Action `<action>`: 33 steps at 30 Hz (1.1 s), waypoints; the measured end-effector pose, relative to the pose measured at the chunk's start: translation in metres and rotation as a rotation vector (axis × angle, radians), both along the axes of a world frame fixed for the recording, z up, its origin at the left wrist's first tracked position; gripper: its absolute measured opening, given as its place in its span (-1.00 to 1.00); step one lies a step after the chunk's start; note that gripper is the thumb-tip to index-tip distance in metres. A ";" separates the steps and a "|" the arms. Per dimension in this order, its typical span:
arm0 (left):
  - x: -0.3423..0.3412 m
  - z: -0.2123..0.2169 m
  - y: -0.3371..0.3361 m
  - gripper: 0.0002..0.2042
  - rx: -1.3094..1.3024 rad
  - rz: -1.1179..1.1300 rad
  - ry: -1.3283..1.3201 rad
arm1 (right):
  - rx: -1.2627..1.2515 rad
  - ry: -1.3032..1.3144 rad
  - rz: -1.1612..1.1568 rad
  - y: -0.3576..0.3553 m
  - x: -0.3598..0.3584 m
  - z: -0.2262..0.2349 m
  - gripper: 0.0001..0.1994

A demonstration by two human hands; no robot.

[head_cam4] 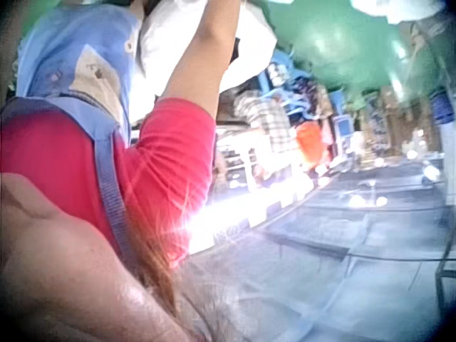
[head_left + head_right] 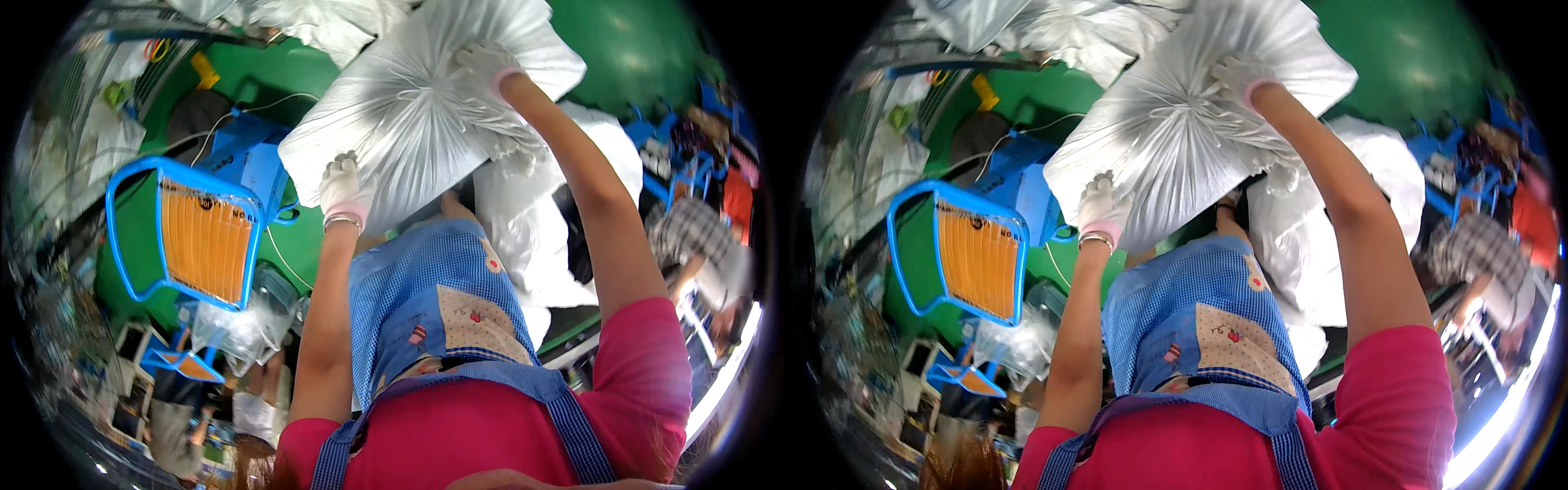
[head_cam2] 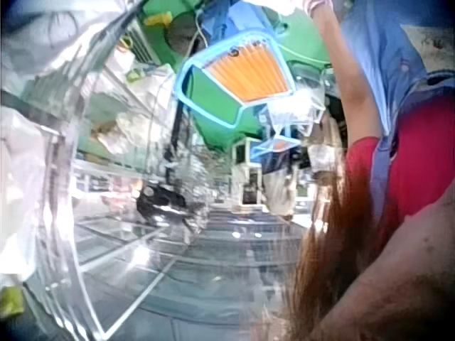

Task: The person moves various shoe components from a station to a large bag and then sorts footwear items onto a conveyor belt while wearing gloves.

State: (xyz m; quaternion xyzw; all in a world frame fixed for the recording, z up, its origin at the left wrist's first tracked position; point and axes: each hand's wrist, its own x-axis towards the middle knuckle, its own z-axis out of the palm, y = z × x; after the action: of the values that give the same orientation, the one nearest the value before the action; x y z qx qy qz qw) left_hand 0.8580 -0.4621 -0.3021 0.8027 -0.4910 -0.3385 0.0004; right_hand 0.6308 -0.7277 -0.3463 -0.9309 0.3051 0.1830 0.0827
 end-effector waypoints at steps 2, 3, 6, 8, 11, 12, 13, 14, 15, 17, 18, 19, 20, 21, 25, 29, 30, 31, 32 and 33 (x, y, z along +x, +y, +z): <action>-0.006 -0.020 0.010 -0.58 -0.147 0.033 -0.082 | 0.001 -0.042 0.038 -0.013 0.013 -0.011 -0.63; -0.010 -0.027 0.011 -0.59 -0.061 0.066 -0.126 | 0.018 -0.040 0.035 -0.014 0.019 -0.006 -0.67; -0.012 -0.025 -0.010 -0.65 0.090 0.096 -0.215 | -0.045 -0.110 0.070 -0.014 0.017 -0.023 -0.74; -0.012 -0.029 -0.014 -0.67 0.100 0.134 -0.257 | -0.079 -0.107 0.098 -0.015 0.022 -0.029 -0.77; -0.003 -0.042 -0.018 -0.68 0.116 0.161 -0.293 | -0.117 -0.118 0.168 -0.021 0.036 -0.041 -0.78; 0.001 -0.047 -0.020 -0.68 0.089 0.166 -0.308 | -0.132 -0.164 0.186 -0.026 0.038 -0.050 -0.78; 0.006 -0.053 -0.021 -0.68 0.064 0.175 -0.323 | -0.145 -0.145 0.195 -0.033 0.042 -0.063 -0.76; 0.011 -0.057 -0.026 -0.67 0.027 0.169 -0.337 | -0.162 -0.124 0.205 -0.043 0.045 -0.071 -0.75; 0.016 -0.060 -0.031 -0.66 0.017 0.171 -0.340 | -0.183 -0.102 0.216 -0.050 0.044 -0.076 -0.74; 0.030 -0.060 -0.037 -0.65 0.018 0.160 -0.315 | -0.117 -0.185 0.289 -0.060 0.049 -0.072 -0.72; 0.033 -0.058 -0.037 -0.65 -0.001 0.140 -0.320 | -0.090 -0.225 0.324 -0.063 0.052 -0.067 -0.70; 0.031 -0.057 -0.034 -0.66 -0.017 0.129 -0.323 | -0.037 -0.123 0.283 -0.060 0.054 -0.061 -0.69; 0.030 -0.055 -0.030 -0.66 -0.037 0.113 -0.330 | 0.007 -0.024 0.235 -0.056 0.055 -0.049 -0.68; 0.025 -0.052 -0.022 -0.65 -0.013 0.132 -0.248 | 0.047 0.076 0.187 -0.054 0.058 -0.039 -0.67; -0.002 -0.034 0.026 -0.59 -0.124 0.236 0.070 | 0.138 0.144 0.177 -0.032 0.037 0.010 -0.60; -0.042 -0.057 0.089 -0.50 -0.225 0.286 0.282 | 0.278 0.315 0.092 0.010 0.001 0.081 -0.55; -0.061 -0.060 0.103 -0.50 -0.312 0.308 0.267 | 0.247 0.367 0.155 0.023 -0.008 0.092 -0.56; -0.058 -0.015 0.093 -0.51 -0.038 0.247 0.462 | 0.213 0.427 0.199 0.033 -0.023 0.105 -0.56; -0.067 -0.010 0.104 -0.55 -0.089 0.274 0.502 | 0.210 0.442 0.256 0.044 -0.025 0.119 -0.58; -0.074 -0.005 0.111 -0.61 -0.056 0.201 0.464 | 0.216 0.466 0.312 0.054 -0.031 0.130 -0.60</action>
State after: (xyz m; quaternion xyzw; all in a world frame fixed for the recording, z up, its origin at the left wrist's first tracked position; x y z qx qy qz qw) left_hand 0.7843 -0.3510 -0.3075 0.7481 -0.4045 -0.4982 0.1689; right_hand 0.6002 -0.6738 -0.2164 -0.8852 0.1479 0.4338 0.0798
